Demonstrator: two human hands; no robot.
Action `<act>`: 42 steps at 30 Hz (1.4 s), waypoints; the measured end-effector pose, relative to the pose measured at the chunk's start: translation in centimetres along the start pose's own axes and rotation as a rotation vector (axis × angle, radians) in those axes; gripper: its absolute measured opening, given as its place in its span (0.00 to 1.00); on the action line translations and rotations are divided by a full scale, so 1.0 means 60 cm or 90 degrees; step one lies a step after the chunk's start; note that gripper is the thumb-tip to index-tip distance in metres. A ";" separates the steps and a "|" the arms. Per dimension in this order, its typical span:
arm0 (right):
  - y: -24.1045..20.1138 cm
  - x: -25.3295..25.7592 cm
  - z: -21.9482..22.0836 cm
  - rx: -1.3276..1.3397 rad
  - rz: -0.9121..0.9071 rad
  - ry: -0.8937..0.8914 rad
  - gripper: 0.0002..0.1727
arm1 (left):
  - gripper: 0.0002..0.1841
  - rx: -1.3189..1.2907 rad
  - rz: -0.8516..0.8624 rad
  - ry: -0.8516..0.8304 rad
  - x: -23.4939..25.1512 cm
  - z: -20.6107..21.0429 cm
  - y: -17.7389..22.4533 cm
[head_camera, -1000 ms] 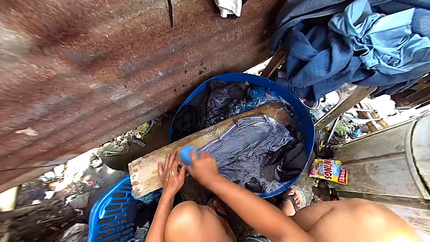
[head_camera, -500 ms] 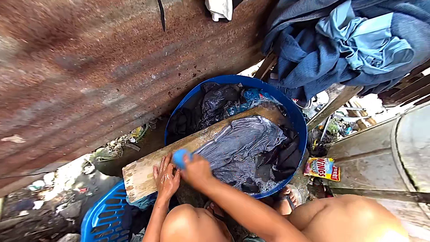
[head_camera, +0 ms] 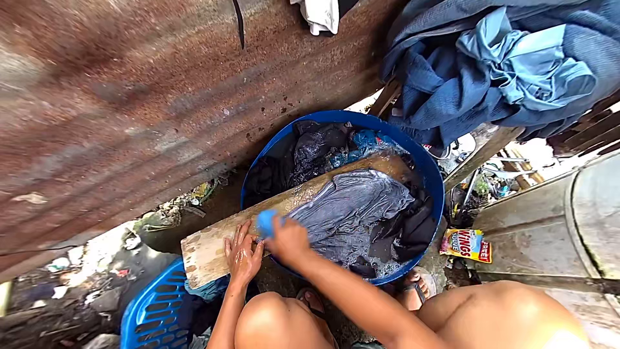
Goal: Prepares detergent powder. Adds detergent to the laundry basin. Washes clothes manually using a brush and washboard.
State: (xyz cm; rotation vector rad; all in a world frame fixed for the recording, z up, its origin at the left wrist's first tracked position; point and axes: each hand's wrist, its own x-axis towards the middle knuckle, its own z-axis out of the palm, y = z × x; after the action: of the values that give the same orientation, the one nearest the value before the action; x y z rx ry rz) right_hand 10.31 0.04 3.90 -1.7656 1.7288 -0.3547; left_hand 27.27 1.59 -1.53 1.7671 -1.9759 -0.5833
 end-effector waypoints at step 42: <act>0.028 -0.009 -0.063 0.138 -0.027 -0.068 0.45 | 0.16 -0.007 0.001 -0.005 0.000 -0.001 -0.001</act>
State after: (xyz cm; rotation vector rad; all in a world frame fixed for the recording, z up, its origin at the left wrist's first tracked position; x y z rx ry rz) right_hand 6.66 -0.27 5.88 -1.6354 1.5206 -0.4412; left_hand 27.38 1.57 -1.50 1.7588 -1.9753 -0.6010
